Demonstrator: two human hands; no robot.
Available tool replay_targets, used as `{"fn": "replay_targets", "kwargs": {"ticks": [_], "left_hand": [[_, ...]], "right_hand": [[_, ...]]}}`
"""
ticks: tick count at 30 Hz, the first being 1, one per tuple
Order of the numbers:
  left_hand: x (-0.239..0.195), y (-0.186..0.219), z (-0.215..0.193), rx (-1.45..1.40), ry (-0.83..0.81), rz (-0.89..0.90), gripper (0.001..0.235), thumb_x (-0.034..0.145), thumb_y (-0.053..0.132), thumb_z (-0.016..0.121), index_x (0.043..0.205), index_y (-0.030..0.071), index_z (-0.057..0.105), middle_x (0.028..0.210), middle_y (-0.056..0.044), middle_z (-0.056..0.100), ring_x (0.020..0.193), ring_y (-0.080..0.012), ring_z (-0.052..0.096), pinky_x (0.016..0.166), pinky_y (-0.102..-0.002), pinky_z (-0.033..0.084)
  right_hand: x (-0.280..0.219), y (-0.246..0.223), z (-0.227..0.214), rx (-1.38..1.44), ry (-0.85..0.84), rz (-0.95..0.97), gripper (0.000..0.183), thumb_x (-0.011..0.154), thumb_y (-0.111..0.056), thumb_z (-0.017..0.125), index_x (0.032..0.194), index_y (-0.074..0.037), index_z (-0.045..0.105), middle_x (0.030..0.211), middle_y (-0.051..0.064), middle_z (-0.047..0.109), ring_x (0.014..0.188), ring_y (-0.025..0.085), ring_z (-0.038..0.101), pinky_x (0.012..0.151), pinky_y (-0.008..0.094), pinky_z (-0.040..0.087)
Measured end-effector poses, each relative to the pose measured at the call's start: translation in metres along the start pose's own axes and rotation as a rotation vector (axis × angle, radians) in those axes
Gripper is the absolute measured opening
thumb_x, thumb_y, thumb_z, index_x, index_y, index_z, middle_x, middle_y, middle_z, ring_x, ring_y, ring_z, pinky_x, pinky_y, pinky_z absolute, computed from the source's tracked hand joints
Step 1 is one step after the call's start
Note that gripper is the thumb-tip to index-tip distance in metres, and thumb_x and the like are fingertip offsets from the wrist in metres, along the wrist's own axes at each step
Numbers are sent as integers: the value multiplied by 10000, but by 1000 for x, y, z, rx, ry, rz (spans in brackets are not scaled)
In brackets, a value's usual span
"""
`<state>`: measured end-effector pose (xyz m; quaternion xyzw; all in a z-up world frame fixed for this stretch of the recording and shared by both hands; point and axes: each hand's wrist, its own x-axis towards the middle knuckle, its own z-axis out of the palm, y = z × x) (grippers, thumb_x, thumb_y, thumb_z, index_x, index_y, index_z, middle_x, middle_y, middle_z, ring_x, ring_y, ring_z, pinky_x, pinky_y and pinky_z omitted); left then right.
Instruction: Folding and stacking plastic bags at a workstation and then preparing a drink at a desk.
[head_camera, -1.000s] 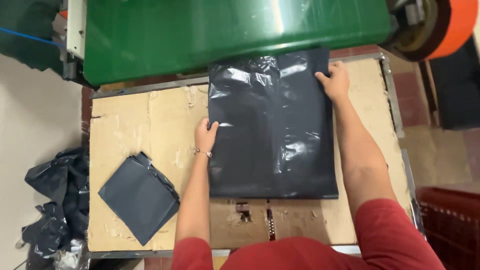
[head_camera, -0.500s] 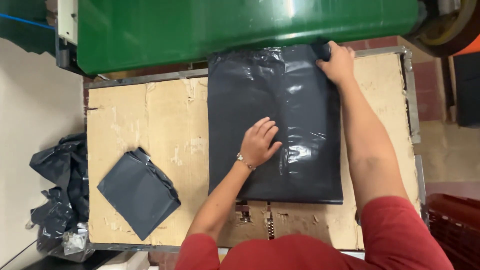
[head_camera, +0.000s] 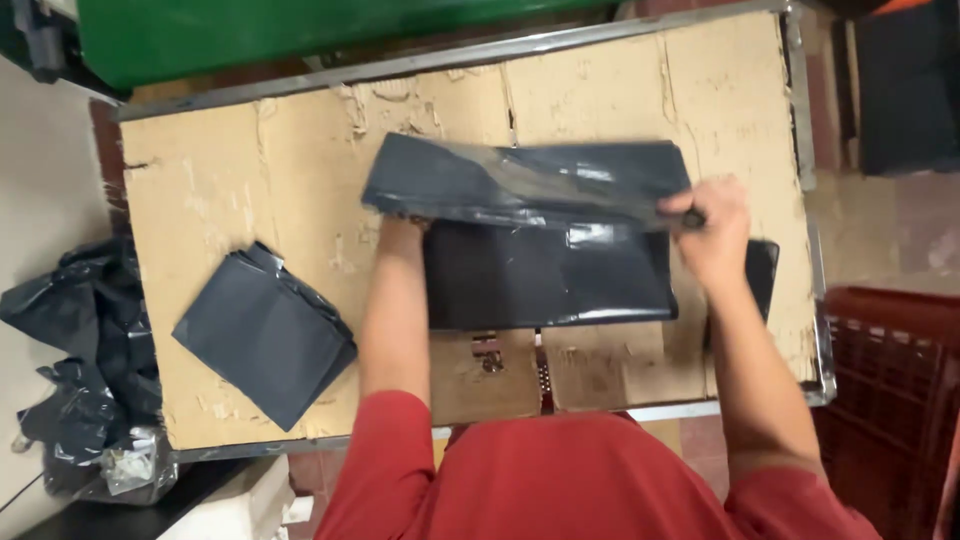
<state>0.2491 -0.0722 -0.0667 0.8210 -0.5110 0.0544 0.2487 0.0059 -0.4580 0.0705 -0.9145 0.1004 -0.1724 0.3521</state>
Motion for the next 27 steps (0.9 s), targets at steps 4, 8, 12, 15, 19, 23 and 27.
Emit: {"fn": "replay_targets", "kwargs": {"ticks": [4,8,12,15,19,23,27], "left_hand": [[-32,-4,-30,-1534,275,-854,788,838,670,557,1268,20,670,1187,-248,716,1111,-405,713,973,-523,569],[-53,-7,-10,-1869,292,-1171,501,987,535,559,1122,97,762,1066,-127,785,1034,-284,772,924,-409,633],[-100,-43,55,-1281,396,-1196,382,918,256,843,1266,187,702,1089,-58,787,991,-198,772,843,-355,670],[-121,0,40,-1032,340,-1076,521,879,123,824,1337,154,578,1115,-73,763,981,-224,762,791,-361,681],[-132,102,-35,-709,298,-969,816,826,83,824,1511,67,382,1407,-271,566,1279,-427,594,1095,-492,507],[-158,174,-52,71,95,-462,854,730,545,849,1399,102,556,1412,-180,513,1313,-401,493,1086,-553,434],[-202,174,-23,462,-43,-137,677,748,616,738,1313,264,614,1419,-6,572,1376,-263,473,1074,-512,396]], "right_hand": [[-86,7,12,-188,-4,-98,264,747,-104,892,826,-228,673,985,-38,668,1078,242,566,1033,416,392],[-123,5,25,-334,-33,-257,308,658,48,745,818,-156,578,1106,-41,735,1256,218,591,1114,459,390],[-143,-1,21,-439,-66,-241,306,625,-16,758,857,-156,618,1144,-44,747,1271,207,608,1109,443,400],[-156,-6,15,-565,-57,-226,320,640,-111,813,903,-193,650,1178,-65,752,1288,175,603,1143,407,398],[-147,-47,19,-611,-197,-286,631,602,-148,795,1217,-116,659,1435,98,640,1405,337,522,1172,506,374],[-142,-98,73,-426,-363,-485,796,626,-266,797,1366,-34,620,1424,199,616,1354,402,550,1095,554,407],[-163,-119,119,-457,-391,-512,882,690,-226,785,1505,-43,501,1551,197,503,1463,369,440,1196,543,324]]}}
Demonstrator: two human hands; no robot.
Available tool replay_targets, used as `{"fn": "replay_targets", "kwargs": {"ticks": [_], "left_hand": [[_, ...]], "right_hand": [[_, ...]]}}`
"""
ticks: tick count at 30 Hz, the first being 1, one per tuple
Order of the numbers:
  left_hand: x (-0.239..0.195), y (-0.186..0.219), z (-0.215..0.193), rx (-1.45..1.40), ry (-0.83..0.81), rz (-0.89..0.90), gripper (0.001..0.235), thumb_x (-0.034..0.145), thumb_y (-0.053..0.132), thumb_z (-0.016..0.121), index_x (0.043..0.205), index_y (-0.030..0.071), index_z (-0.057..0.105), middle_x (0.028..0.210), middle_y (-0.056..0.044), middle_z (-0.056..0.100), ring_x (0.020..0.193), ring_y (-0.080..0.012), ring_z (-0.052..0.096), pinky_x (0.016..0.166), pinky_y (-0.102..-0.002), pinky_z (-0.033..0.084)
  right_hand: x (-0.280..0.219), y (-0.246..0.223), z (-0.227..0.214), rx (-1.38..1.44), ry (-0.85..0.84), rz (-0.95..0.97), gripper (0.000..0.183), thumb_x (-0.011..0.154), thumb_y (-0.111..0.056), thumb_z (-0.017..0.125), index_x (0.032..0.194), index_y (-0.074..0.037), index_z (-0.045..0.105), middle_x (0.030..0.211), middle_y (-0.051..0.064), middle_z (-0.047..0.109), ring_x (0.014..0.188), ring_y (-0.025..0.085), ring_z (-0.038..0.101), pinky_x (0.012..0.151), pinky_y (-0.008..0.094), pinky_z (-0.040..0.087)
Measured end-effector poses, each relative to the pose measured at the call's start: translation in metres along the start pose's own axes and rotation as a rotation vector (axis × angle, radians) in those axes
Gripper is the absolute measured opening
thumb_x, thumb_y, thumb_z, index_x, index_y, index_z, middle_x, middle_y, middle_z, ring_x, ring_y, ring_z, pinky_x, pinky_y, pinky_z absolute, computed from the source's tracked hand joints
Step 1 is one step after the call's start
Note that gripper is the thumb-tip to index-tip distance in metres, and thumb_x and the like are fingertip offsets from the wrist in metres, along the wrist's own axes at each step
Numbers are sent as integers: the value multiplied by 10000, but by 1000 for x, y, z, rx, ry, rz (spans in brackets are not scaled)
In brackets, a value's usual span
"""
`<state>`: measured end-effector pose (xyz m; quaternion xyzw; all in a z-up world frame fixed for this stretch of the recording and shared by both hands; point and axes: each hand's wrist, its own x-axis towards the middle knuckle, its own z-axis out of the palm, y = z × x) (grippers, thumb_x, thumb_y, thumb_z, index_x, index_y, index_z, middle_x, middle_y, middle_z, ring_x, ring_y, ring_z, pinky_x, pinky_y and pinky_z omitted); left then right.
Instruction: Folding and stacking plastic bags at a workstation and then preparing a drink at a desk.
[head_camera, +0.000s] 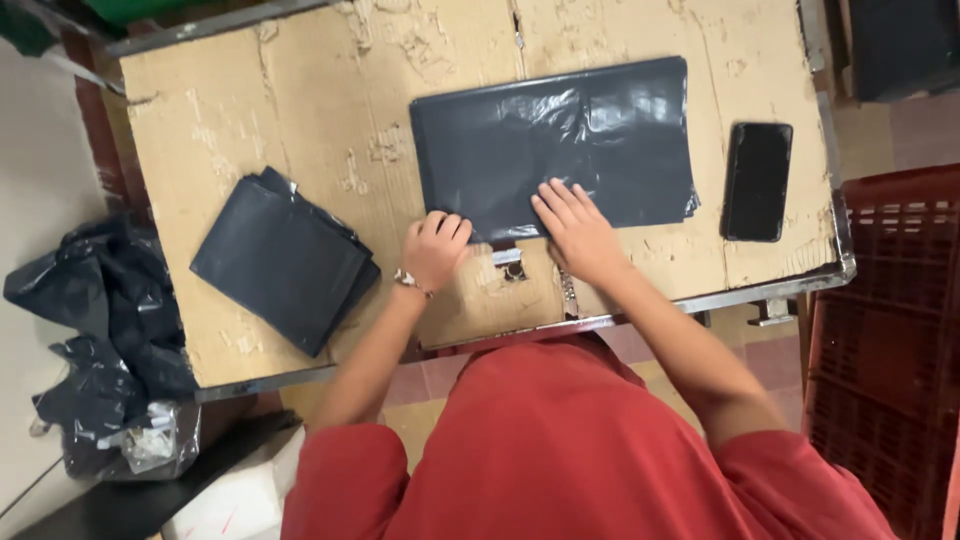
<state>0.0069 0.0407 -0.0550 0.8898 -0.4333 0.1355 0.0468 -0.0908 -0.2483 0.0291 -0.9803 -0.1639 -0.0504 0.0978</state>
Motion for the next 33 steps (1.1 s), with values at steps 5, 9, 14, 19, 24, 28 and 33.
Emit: {"fn": "replay_targets", "kwargs": {"ticks": [5,9,14,19,24,28,33], "left_hand": [[12,63,-21,-469,-45,188,336,918,453,612,714,187,614,682,-7,567,696,-260,639,548,-396,500],[94,85,-72,-540,-392,558,508,900,744,414,670,314,556,714,129,642,754,-117,703,591,-307,533],[198,45,-86,-1031,-688,-10,421,955,585,596,979,206,780,1011,-75,773,1065,-280,723,897,-387,577],[194,22,34,-1411,-811,-489,823,983,777,319,1017,102,788,1074,-136,762,1124,-280,689,965,-360,524],[186,55,68,-965,-181,-287,455,947,542,714,689,179,621,621,-10,639,680,-214,699,649,-318,526],[203,84,46,-407,-133,-439,431,884,595,655,1000,182,613,945,-39,663,899,-285,700,686,-480,588],[206,123,25,-373,-71,-613,376,867,497,684,1104,210,634,1079,-49,630,1075,-324,600,751,-547,561]], "right_hand": [[-8,-23,17,12,-38,-6,966,714,-388,831,1536,-51,454,1588,188,441,1527,348,340,1265,512,242],[-57,-19,21,203,-6,-81,752,784,-317,730,1478,-96,544,1544,157,503,1496,346,402,1247,519,266],[-113,-1,-2,1025,133,331,257,972,-198,657,1097,4,755,1250,197,732,1282,442,614,1078,576,455],[-123,22,1,1543,323,1445,543,1053,-445,560,1381,-12,587,1322,249,642,1243,376,628,1046,521,503],[-147,64,38,2115,449,1303,443,1095,-374,504,1407,-62,538,1392,199,622,1245,350,647,1105,543,512],[-149,66,31,2151,412,1369,491,1084,-421,512,1416,-59,522,1409,170,605,1296,339,611,1152,562,450],[-144,54,0,1933,240,1431,429,1094,-330,553,1391,-22,521,1398,165,580,1286,303,600,1153,498,457]]}}
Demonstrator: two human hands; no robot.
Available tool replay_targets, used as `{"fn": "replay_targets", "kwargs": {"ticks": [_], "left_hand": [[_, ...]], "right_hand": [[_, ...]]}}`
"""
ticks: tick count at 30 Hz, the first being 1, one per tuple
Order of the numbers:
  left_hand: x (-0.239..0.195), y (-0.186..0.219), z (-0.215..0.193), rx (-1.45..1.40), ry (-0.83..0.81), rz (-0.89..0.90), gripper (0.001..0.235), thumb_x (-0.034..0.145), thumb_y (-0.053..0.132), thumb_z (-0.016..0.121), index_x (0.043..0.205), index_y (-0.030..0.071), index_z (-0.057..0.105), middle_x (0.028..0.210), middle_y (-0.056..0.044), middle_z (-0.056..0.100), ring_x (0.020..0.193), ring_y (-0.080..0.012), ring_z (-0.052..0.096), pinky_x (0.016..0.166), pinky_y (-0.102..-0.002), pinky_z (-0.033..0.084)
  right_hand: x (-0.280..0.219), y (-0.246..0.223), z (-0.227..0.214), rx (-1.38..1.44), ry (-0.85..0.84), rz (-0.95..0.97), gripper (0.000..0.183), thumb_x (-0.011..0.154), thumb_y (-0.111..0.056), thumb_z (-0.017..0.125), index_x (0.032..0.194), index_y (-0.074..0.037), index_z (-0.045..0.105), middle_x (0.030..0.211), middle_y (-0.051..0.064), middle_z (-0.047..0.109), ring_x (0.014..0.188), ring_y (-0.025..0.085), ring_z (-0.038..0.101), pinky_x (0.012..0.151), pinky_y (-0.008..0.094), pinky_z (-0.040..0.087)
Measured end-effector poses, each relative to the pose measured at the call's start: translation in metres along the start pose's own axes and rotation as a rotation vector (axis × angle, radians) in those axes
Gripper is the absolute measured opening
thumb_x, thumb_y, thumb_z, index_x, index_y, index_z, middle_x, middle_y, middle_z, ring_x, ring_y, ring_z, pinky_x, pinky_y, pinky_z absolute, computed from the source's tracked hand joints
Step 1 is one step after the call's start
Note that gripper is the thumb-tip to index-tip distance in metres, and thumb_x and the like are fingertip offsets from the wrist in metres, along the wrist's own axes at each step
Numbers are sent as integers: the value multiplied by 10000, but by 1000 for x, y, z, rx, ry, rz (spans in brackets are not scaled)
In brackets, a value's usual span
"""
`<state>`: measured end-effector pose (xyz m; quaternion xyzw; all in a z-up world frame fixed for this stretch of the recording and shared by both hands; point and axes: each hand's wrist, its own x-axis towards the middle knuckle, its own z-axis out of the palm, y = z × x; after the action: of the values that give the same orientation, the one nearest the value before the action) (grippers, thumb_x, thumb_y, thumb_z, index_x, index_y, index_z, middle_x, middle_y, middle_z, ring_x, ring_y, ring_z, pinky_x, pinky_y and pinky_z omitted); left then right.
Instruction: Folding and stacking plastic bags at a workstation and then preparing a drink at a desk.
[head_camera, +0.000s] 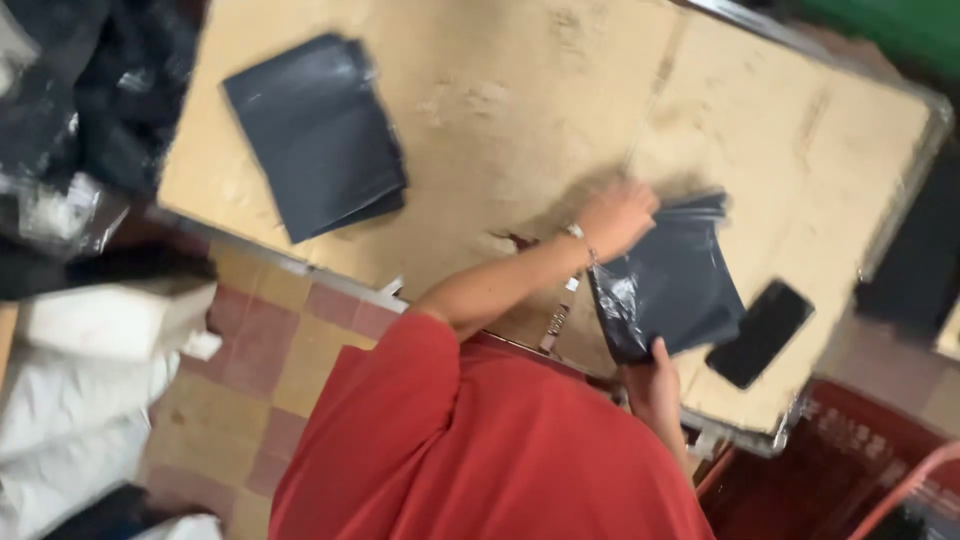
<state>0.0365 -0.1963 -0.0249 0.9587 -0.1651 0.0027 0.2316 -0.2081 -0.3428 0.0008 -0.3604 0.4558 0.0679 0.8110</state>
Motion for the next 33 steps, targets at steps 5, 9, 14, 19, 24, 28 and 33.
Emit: {"fn": "replay_targets", "kwargs": {"ticks": [5,9,14,19,24,28,33], "left_hand": [[-78,-4,-172,7,483,600,319,950,451,737,958,180,569,1047,32,527,661,-81,562,521,-276,454],[-108,-89,-238,-103,699,515,284,952,491,619,1018,215,611,1130,19,638,665,-233,649,574,-396,508],[-100,-290,-364,120,215,48,512,965,713,484,1088,244,646,843,-70,757,742,-369,764,649,-491,602],[-83,-484,-326,262,46,-58,525,1008,756,385,1110,252,493,927,-44,763,865,-321,766,799,-514,566],[-77,-544,-273,271,38,-59,647,963,801,374,1230,228,512,983,-105,771,898,-362,766,828,-548,568],[-56,-553,-256,287,54,-45,698,921,801,449,1246,190,544,1089,-70,658,1062,-307,648,876,-523,543],[-39,-519,-273,64,-234,-7,731,910,768,551,1252,123,595,1212,-137,644,1188,-352,596,1007,-549,486]], "right_hand": [[24,-15,-3,-266,-6,-358,224,1015,-122,580,1234,-165,595,1172,33,674,1043,152,645,924,277,529],[153,22,3,-401,-94,-331,111,1021,-237,646,1028,-158,568,950,42,579,815,154,600,716,303,490],[-13,99,322,-707,-208,-369,350,880,-304,873,1119,-82,745,1086,128,742,958,213,727,865,440,597],[-17,201,417,-584,-382,-387,316,900,-113,824,1194,-79,714,1002,55,730,807,128,707,675,264,600],[10,244,423,-637,-345,-510,323,907,-154,841,1192,-49,729,1027,99,742,883,142,683,711,322,588],[29,260,409,-778,-231,-475,341,912,-254,841,1129,-12,737,957,162,740,819,176,676,651,373,564],[3,231,418,-726,-226,-503,422,970,-243,776,1231,14,566,974,254,687,774,319,736,551,454,616]]}}
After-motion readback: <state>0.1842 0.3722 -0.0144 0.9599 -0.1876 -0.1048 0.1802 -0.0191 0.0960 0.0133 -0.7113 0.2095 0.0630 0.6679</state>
